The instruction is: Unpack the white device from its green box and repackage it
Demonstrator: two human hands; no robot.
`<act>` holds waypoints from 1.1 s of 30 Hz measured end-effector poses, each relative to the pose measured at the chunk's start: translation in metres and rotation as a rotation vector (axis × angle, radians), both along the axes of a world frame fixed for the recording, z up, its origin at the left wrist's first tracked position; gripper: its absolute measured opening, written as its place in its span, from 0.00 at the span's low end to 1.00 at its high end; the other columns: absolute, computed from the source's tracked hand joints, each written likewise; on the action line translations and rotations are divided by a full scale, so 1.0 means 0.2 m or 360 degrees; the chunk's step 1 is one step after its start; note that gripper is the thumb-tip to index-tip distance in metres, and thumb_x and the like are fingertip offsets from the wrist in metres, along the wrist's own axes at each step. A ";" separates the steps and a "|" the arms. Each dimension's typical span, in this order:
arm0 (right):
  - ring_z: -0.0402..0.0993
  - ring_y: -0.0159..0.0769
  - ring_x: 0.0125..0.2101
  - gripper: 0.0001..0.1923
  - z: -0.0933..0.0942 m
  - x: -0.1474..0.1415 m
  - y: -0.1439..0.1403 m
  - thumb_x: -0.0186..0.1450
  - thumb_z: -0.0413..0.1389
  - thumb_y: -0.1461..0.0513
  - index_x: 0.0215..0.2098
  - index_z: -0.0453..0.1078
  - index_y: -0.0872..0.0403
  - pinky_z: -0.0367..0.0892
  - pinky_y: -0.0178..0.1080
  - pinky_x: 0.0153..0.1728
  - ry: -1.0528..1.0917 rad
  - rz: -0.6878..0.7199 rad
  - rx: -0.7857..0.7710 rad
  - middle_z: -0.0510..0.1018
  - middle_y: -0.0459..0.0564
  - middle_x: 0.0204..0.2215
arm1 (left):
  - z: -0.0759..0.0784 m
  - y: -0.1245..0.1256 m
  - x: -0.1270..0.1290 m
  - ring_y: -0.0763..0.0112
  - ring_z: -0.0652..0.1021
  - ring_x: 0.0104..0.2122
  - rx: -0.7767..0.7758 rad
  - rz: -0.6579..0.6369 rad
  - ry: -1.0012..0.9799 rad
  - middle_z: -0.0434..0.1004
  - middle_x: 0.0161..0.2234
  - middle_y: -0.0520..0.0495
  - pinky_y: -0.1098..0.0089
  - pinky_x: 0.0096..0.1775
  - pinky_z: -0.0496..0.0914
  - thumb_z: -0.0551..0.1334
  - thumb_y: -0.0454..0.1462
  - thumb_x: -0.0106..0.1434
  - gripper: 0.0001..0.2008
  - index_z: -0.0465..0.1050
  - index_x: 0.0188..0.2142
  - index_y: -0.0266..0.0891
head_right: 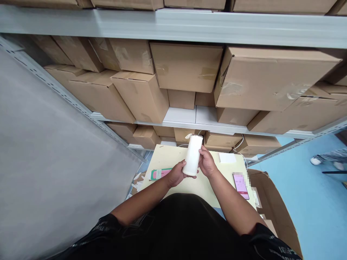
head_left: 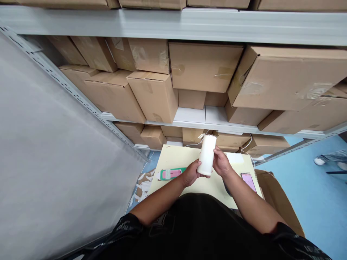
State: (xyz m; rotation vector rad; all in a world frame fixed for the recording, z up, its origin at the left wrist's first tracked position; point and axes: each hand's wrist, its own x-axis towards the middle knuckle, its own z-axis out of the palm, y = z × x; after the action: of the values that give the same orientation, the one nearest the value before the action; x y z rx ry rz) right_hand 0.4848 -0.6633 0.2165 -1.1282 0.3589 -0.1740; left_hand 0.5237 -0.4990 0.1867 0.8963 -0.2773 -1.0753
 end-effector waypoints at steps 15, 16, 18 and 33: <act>0.80 0.55 0.43 0.28 0.05 -0.06 -0.07 0.62 0.56 0.39 0.47 0.72 0.50 0.75 0.52 0.40 -0.0122 -0.0049 0.0041 0.83 0.54 0.39 | 0.07 -0.08 -0.04 0.61 0.79 0.41 0.0168 0.0206 -0.0201 0.77 0.50 0.44 0.65 0.38 0.72 0.63 0.45 0.58 0.25 0.67 0.56 0.45; 0.80 0.54 0.43 0.26 0.05 -0.06 -0.09 0.62 0.56 0.41 0.48 0.72 0.49 0.75 0.52 0.41 -0.0139 -0.0025 0.0032 0.83 0.53 0.40 | 0.08 -0.10 -0.05 0.57 0.80 0.43 0.0149 0.0181 -0.0136 0.78 0.50 0.42 0.63 0.39 0.73 0.62 0.46 0.60 0.25 0.68 0.56 0.45; 0.80 0.51 0.42 0.23 0.05 -0.05 -0.12 0.61 0.59 0.46 0.49 0.71 0.48 0.75 0.50 0.41 -0.0171 -0.0042 0.0025 0.83 0.51 0.40 | 0.09 -0.12 -0.07 0.52 0.80 0.47 0.0103 0.0150 -0.0025 0.78 0.50 0.39 0.58 0.41 0.75 0.60 0.51 0.63 0.25 0.69 0.55 0.43; 0.81 0.56 0.42 0.26 0.05 -0.14 -0.35 0.60 0.57 0.40 0.44 0.75 0.49 0.75 0.50 0.36 -0.0091 0.0361 0.0375 0.85 0.54 0.37 | 0.12 -0.31 -0.30 0.50 0.80 0.49 -0.0026 0.0329 -0.0036 0.79 0.49 0.34 0.54 0.48 0.75 0.72 0.51 0.58 0.31 0.72 0.55 0.36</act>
State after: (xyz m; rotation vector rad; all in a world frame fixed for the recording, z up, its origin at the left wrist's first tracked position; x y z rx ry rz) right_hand 0.4572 -0.7326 0.2257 -0.9208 0.1923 0.0359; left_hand 0.4644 -0.5615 0.2114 0.9023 -0.2069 -0.8711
